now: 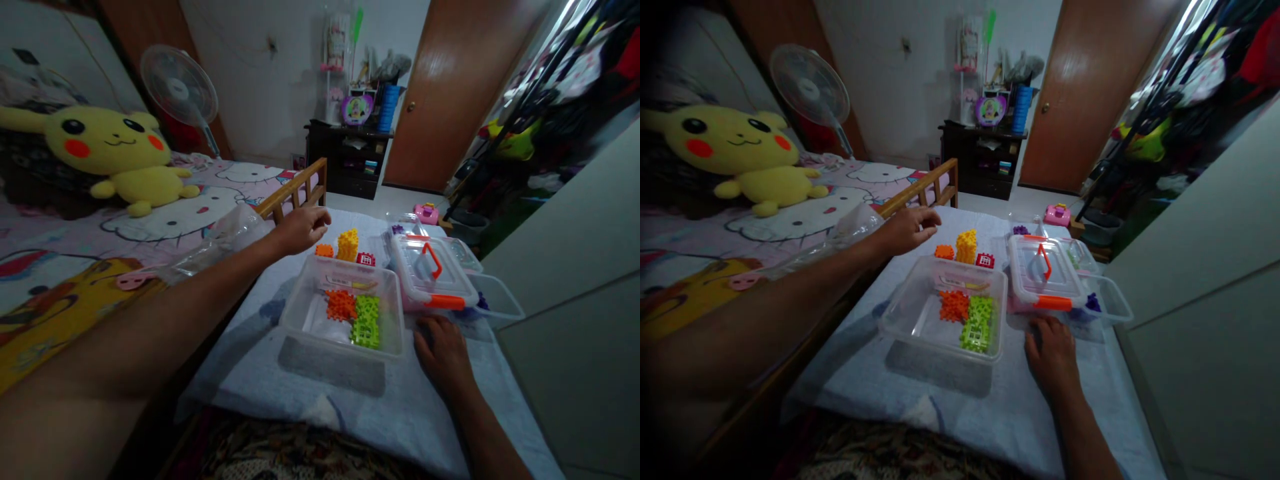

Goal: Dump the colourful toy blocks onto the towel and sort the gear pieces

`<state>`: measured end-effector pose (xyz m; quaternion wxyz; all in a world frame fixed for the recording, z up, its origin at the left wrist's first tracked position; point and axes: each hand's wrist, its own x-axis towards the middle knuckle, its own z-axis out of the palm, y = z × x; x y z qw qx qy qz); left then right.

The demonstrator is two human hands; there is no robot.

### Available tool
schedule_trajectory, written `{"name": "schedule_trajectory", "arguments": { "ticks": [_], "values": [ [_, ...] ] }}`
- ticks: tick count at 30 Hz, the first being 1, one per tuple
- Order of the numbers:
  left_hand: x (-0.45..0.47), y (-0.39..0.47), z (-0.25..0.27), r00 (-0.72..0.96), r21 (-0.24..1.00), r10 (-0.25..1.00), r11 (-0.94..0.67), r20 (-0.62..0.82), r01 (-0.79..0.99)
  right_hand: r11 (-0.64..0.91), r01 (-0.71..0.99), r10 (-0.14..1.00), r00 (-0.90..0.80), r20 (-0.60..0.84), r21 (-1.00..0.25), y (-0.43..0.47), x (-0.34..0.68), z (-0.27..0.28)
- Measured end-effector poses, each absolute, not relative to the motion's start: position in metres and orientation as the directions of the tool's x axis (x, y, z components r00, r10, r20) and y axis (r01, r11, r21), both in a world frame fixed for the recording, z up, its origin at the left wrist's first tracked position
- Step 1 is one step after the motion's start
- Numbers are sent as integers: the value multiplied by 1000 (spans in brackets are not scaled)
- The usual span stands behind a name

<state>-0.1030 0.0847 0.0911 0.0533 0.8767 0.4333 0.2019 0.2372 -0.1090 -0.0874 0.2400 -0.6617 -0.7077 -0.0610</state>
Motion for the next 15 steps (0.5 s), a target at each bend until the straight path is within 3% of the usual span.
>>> {"name": "schedule_trajectory", "arguments": {
  "ticks": [3,7,11,15],
  "values": [
    [-120,115,65,473,242,870,-492,137,836,122,962,901,-4,433,-246,-108,240,-93],
    [-120,136,31,492,173,868,-476,-62,862,135,959,897,-11,442,-250,-106,243,-97],
    [-103,142,14,511,150,841,-490,-178,859,138,960,894,-15,447,-244,-107,244,-98],
    [-87,142,11,539,146,817,-519,-205,842,138,957,893,-9,450,-255,-107,244,-99]
  ]
}}
